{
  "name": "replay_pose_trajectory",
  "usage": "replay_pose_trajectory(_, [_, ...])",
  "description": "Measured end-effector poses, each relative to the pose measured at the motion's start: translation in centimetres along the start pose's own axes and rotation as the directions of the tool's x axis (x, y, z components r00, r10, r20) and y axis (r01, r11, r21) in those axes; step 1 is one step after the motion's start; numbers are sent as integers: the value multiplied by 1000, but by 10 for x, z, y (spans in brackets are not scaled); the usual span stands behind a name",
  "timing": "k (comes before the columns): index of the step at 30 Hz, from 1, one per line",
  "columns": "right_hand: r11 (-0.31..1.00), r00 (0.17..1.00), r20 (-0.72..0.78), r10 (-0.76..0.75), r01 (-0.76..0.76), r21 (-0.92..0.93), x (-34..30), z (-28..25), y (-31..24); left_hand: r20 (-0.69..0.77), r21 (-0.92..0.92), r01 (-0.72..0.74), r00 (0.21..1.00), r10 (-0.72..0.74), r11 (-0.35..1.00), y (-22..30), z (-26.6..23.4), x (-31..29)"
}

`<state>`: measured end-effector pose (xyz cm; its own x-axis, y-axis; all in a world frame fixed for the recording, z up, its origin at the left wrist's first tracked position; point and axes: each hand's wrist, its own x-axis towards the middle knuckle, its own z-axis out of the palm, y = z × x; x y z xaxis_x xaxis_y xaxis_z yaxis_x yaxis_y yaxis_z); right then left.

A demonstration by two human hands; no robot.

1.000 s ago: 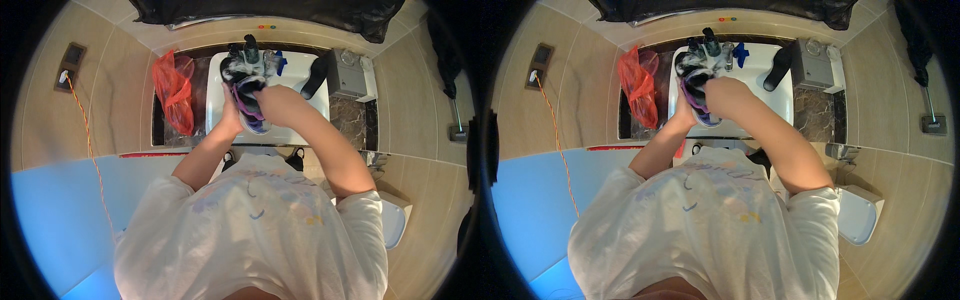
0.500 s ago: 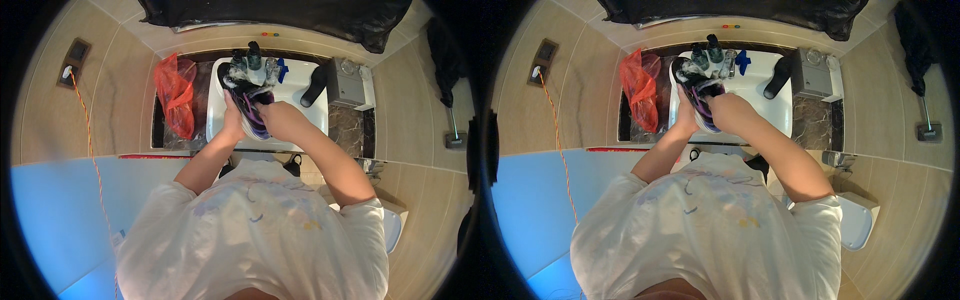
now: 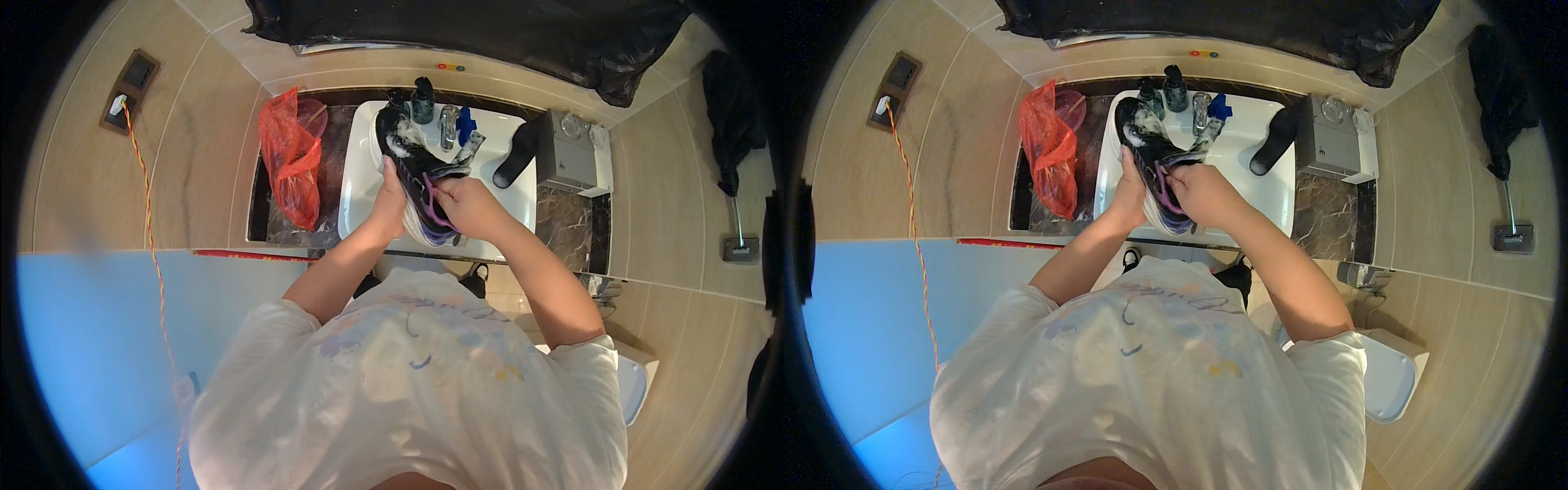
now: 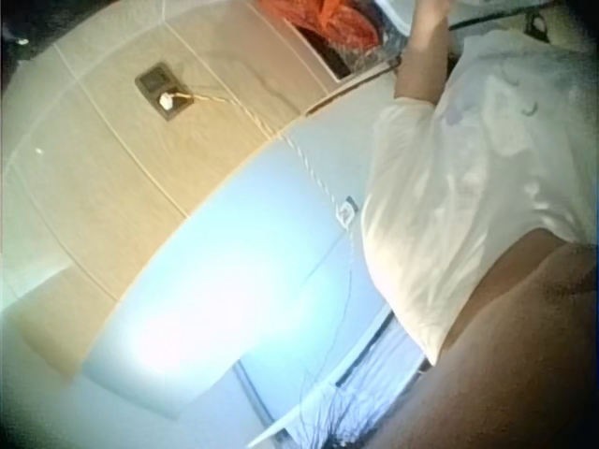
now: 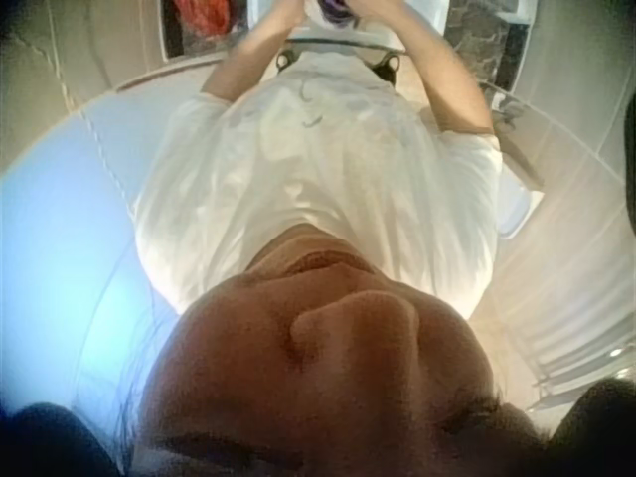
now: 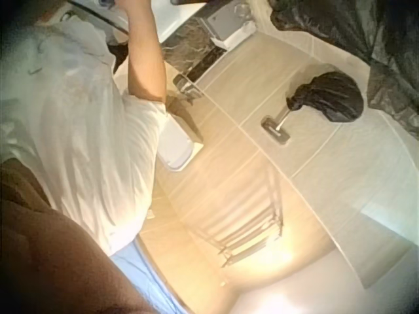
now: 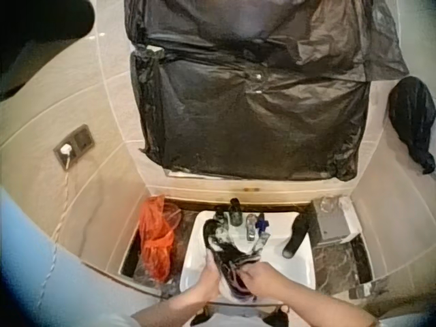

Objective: The person scrubs a black and white sneaker with a brush and soapy water in a bathroom sink. They repeatedly rinse the shoe under running water and continue scrubbing different parts of the shoe throughout the clip.

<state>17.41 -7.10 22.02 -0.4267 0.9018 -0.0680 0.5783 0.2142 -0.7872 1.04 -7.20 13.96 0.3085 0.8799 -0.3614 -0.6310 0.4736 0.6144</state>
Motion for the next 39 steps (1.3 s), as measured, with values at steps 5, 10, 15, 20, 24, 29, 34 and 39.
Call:
replay_pose_trajectory(5, [998, 937, -348, 36, -51, -34, 5, 41, 19, -191, 396, -218, 931, 312, 892, -29, 0, 7])
replay_pose_trajectory(10, [989, 981, -140, 135, -126, 76, 7, 22, 13, -224, 499, -89, 948, 227, 862, -19, 0, -1])
replay_pose_trajectory(15, [998, 999, 24, 23, -21, -61, -2, 5, 1, -101, 97, -93, 990, 103, 991, -1, -6, -2])
replay_pose_trajectory(20, [964, 984, -161, 82, -119, -239, 24, 8, 8, -199, 184, -212, 948, 248, 960, -28, 2, 11])
replay_pose_trajectory(24, [918, 983, -83, 165, -183, -351, 24, 12, -5, -254, 213, -121, 951, 175, 970, -11, -3, -1])
replay_pose_trajectory(29, [890, 973, 172, 155, -62, -452, -1, 6, -4, -159, 76, -172, 970, 183, 982, 0, -17, 2])
replay_pose_trajectory(34, [905, 995, -83, 56, -86, -417, 33, 5, 0, -127, -104, 1, 992, -14, 995, -12, 13, 1])
replay_pose_trajectory(39, [841, 967, 10, 256, -218, -495, 37, 12, -8, -170, 22, 21, 985, -17, 1000, -5, -12, 2])
